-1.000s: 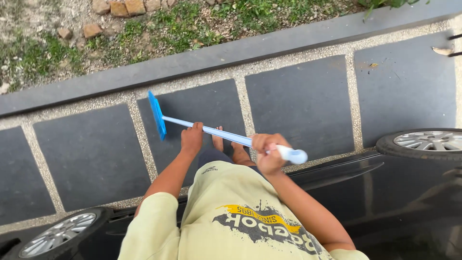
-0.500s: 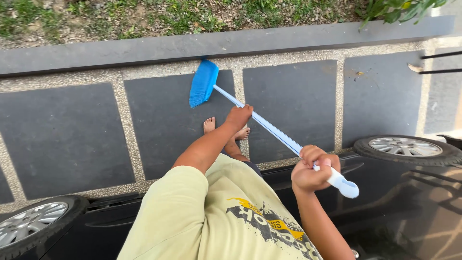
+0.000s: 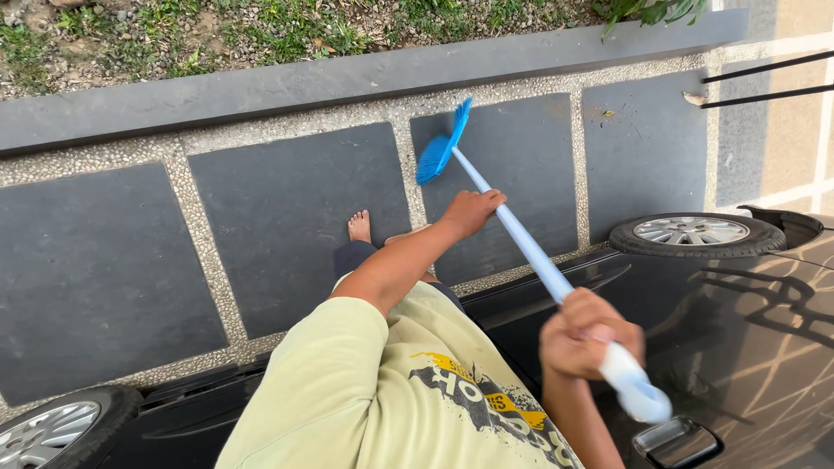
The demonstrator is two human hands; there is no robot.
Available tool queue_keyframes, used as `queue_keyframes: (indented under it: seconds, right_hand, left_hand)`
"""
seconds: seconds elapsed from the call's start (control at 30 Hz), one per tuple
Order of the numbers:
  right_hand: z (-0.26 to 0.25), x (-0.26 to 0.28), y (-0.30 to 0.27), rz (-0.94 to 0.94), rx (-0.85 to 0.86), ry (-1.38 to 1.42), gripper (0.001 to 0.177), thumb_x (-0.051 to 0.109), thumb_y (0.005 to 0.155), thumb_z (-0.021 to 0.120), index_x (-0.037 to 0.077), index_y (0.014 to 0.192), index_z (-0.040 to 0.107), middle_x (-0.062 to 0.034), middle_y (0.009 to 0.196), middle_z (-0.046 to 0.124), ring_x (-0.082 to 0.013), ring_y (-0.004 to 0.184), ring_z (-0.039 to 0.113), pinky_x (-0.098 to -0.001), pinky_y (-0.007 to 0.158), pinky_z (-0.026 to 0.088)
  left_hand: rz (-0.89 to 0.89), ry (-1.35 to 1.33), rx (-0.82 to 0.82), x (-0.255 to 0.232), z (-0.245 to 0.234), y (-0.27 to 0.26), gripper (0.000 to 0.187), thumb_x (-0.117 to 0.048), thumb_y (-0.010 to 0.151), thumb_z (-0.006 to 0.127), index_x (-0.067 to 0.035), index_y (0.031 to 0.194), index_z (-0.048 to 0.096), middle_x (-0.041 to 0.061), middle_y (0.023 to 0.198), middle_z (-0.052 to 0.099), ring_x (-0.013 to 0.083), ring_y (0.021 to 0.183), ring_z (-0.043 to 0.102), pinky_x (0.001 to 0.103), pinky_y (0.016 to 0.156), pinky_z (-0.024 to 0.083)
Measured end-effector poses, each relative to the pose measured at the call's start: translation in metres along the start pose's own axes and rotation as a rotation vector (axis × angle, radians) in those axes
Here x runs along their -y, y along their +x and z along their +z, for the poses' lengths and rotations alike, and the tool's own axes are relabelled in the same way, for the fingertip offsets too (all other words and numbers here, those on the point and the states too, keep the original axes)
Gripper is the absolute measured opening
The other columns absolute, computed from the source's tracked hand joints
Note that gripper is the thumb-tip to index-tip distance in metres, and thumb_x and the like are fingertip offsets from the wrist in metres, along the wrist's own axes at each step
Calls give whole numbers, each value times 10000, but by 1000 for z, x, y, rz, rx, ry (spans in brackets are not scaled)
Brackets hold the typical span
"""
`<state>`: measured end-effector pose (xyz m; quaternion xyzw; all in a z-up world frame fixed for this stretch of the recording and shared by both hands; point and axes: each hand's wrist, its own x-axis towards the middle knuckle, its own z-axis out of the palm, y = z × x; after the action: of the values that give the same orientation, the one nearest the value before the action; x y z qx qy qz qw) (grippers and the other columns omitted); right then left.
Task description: The person sweeps a tiled floor with a blue broom, moving debris toward the edge of the area. The person uses consistent back-and-forth strokes along the tile seams and near a parked car.
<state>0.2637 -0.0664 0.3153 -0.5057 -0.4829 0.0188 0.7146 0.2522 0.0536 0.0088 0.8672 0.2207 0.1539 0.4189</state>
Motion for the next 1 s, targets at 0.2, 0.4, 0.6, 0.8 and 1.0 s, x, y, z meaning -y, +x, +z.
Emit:
queue_keyframes:
  seconds: [0.2,0.4,0.6,0.8,1.0]
  right_hand:
    - [-70,67,63,174,-8,-89,277,289,1053,365,171,827,256,37,466,194,-57,360,117,-245,348,111]
    - [-82,52,68,354,-10,164,272,286,1041,383,186,820,259,31,454,221,-81,396,104,-273,402,116]
    - [-55,-33,29,635,-131,404,242,206,975,413,150,766,305,-5,508,251,-124,469,155,-333,503,194]
    - [-68,-75,19,611,-66,448,152,101,873,397,109,753,304,-40,510,278,-131,476,174,-345,502,230]
    - [-141,-96,51,482,-58,357,127,58,854,395,70,746,329,-59,534,324,-123,481,210,-339,501,259]
  left_hand:
    - [188,36,-103,-51,-52,-16,258,-248,909,737,-146,1069,563,53,998,602,274,831,707,445,681,517]
    - [74,131,-101,-36,-87,-75,276,-281,853,767,-139,1015,594,66,917,593,286,798,702,442,656,516]
    - [-129,288,-84,27,-81,-129,227,-343,888,716,-157,994,642,28,899,658,264,779,708,431,653,501]
    - [-221,418,46,57,-19,-99,195,-313,909,701,-138,963,634,41,895,689,280,804,721,450,683,503]
    - [-202,348,94,35,77,15,102,-137,908,645,-85,986,606,107,960,696,309,853,728,463,699,537]
